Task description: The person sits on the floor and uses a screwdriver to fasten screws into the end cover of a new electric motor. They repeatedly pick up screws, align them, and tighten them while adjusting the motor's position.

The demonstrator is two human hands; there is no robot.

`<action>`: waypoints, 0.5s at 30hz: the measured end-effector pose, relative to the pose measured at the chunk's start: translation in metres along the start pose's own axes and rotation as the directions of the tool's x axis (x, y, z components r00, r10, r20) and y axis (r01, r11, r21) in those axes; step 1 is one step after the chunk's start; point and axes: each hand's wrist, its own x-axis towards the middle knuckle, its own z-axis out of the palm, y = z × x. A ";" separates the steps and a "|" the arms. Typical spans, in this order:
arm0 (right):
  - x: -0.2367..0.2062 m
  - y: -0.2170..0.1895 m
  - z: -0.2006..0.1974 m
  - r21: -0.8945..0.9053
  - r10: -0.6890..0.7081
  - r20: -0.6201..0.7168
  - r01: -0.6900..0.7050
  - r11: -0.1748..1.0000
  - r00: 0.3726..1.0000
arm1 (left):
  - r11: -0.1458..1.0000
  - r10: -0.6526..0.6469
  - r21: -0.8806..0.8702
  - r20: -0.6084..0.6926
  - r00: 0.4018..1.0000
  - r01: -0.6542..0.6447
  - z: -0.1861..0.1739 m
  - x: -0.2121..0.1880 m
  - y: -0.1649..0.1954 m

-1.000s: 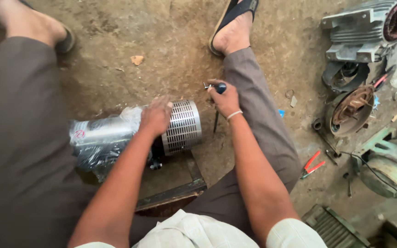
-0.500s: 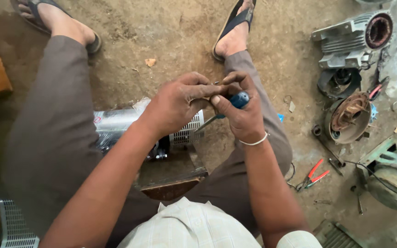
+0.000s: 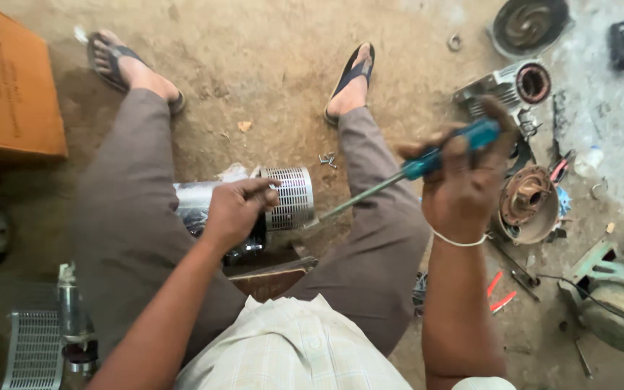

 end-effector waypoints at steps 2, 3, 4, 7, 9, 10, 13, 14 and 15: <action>-0.011 -0.025 0.001 0.109 -0.083 -0.021 0.085 0.990 0.996 | 0.996 0.086 -0.014 0.027 0.996 -0.085 0.011 -0.024 0.001; -0.017 -0.037 0.002 0.152 -0.122 -0.029 0.125 0.981 0.992 | 0.988 0.147 0.052 0.026 0.989 -0.149 0.019 -0.036 0.004; -0.021 -0.044 0.002 0.170 -0.155 -0.031 0.159 0.973 0.987 | 0.971 0.208 0.116 0.029 0.978 -0.210 0.025 -0.045 0.008; -0.035 -0.063 0.003 0.255 -0.212 -0.051 0.218 0.942 0.976 | 0.958 0.205 0.200 0.030 0.978 -0.207 0.039 -0.074 0.022; -0.044 -0.074 0.004 0.284 -0.236 -0.057 0.243 0.928 0.970 | 0.962 0.228 0.148 0.028 0.973 -0.229 0.045 -0.092 0.032; -0.049 -0.079 0.005 0.280 -0.254 -0.053 0.258 0.925 0.966 | 0.963 0.239 0.123 0.028 0.971 -0.241 0.047 -0.100 0.036; -0.057 -0.092 0.008 0.299 -0.295 -0.042 0.294 0.908 0.955 | 0.953 0.288 0.096 -0.005 0.958 -0.286 0.045 -0.117 0.048; -0.058 -0.096 0.009 0.303 -0.302 -0.039 0.299 0.905 0.952 | 0.955 0.283 0.099 -0.005 0.959 -0.281 0.044 -0.120 0.051; -0.060 -0.099 0.010 0.307 -0.309 -0.036 0.305 0.902 0.950 | 0.956 0.276 0.101 -0.005 0.961 -0.274 0.043 -0.122 0.054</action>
